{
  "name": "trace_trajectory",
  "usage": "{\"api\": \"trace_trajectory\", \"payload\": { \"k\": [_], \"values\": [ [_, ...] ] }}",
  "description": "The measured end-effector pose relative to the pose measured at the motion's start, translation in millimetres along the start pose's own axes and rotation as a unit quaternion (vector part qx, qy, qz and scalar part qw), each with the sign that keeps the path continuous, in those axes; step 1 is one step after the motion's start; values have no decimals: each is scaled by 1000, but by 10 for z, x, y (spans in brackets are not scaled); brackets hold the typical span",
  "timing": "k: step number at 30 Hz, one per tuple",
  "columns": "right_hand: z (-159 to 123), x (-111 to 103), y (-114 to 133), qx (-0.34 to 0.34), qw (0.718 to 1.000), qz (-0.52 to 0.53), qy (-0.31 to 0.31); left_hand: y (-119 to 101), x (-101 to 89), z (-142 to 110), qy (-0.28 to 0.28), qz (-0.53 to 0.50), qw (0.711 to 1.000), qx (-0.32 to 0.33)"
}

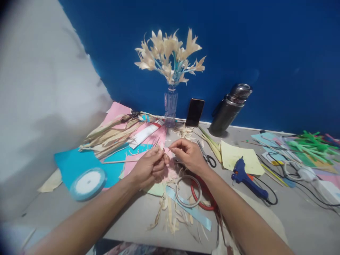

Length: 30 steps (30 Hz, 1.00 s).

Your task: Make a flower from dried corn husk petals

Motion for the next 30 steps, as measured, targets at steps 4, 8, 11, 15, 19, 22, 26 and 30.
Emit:
{"api": "trace_trajectory", "payload": {
  "k": [4,8,11,15,19,22,26,30],
  "values": [
    [-14,70,-102,11,999,31,28,17,17,-4,-2,35,999,7],
    [-39,142,-158,45,996,62,45,-18,5,3,-34,30,999,24],
    [-85,125,-182,78,995,53,-8,-45,-53,10,-86,20,995,40],
    [-174,224,-115,106,991,87,-7,-79,-137,3,-160,21,983,90],
    [-233,352,-94,155,981,116,-12,-100,-151,-14,-203,53,969,132],
    [-211,311,-121,154,978,132,-43,-128,-148,-20,-201,55,968,143],
    [-169,225,-188,186,953,234,46,-176,-176,-14,-171,38,979,105],
    [-169,110,-223,212,924,279,151,-166,-129,-13,-99,43,994,28]
  ]
}}
Point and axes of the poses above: each hand's wrist, its own z-axis towards the middle knuckle, its own x-axis out of the palm, y = z × x, the point moved 5 cm from there along z, towards the middle knuckle, and after that the axes turned 6 degrees about -x, right-handed, at the moved point
